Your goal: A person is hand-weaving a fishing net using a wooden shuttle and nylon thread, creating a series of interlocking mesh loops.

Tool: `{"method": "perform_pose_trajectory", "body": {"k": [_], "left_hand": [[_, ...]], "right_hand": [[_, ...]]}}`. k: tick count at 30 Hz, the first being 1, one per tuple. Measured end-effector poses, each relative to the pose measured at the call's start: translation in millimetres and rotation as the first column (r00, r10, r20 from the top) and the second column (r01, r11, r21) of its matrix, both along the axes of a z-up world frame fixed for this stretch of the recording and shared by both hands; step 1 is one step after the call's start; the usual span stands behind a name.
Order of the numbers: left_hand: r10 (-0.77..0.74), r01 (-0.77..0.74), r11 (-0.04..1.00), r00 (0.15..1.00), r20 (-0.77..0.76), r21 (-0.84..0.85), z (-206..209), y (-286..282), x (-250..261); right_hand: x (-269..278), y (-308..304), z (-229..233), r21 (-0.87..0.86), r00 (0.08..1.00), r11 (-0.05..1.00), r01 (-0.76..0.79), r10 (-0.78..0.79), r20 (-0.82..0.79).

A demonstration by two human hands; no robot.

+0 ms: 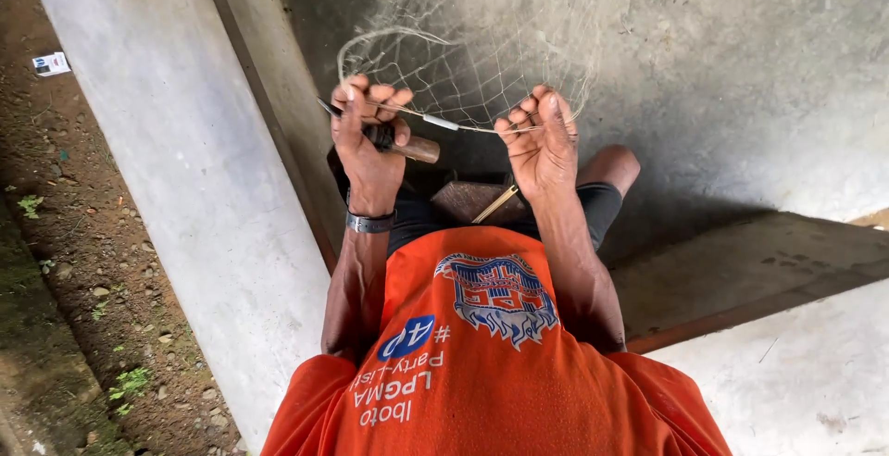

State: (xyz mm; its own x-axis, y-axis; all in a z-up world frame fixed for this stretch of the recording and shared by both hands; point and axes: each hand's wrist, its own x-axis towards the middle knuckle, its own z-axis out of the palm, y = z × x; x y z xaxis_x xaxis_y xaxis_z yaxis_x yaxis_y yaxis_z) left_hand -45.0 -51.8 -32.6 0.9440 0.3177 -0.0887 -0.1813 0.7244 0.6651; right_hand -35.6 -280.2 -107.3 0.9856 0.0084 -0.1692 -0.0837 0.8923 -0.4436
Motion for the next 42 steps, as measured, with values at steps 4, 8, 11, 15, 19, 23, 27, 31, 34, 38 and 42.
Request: {"method": "perform_pose_trajectory", "body": {"k": [4, 8, 11, 15, 19, 23, 27, 31, 34, 38, 42], "left_hand": [[-0.071, 0.077, 0.984, 0.996, 0.045, -0.160, -16, 25, 7], [-0.014, 0.017, 0.991, 1.000, 0.022, -0.133, -12, 35, -2], [0.006, -0.003, 0.994, 1.000, 0.025, -0.110, -13, 40, -7], [0.016, -0.018, 0.996, 1.000, -0.023, -0.086, -12, 39, -8], [0.031, -0.023, 0.993, 0.997, -0.068, 0.120, 34, 30, -8], [0.008, 0.036, 0.961, 0.988, -0.155, 0.275, 21, 34, -4], [-0.374, 0.397, 0.917, 0.822, -0.430, -0.038, 4, -6, -18], [-0.479, 0.454, 0.862, 0.875, -0.074, -0.224, -4, -20, -10], [-0.391, 0.429, 0.832, 0.903, 0.175, -0.351, -23, 24, 6], [-0.282, 0.355, 0.872, 0.927, 0.247, -0.338, -18, 52, -9], [-0.168, 0.218, 0.928, 0.969, 0.184, -0.301, -21, 71, -17]], "right_hand": [[-15, 10, -13, 0.074, 0.999, 0.997, -0.009, 0.012, -0.032], [-10, 12, -3, 0.048, 0.997, 0.999, 0.002, 0.002, -0.078], [-3, 1, -7, -0.007, 0.992, 0.999, 0.048, -0.049, -0.120], [-7, -3, -6, -0.158, 0.987, 0.986, 0.050, -0.074, -0.146], [-33, 6, 17, -0.227, 0.989, 0.973, 0.041, -0.008, 0.146], [-52, 26, 15, -0.084, 0.958, 0.992, -0.099, 0.118, 0.261], [-58, 70, 20, -0.015, 0.944, 0.992, -0.121, 0.120, 0.308], [-62, 76, 24, -0.059, 0.930, 0.987, -0.146, 0.158, 0.333], [-43, 64, 30, 0.038, 0.937, 0.990, -0.139, 0.119, 0.328], [7, 38, -14, 0.172, 0.967, 0.985, -0.034, -0.011, 0.256], [36, 6, -26, 0.248, 0.998, 0.968, 0.043, -0.051, 0.028]]}}
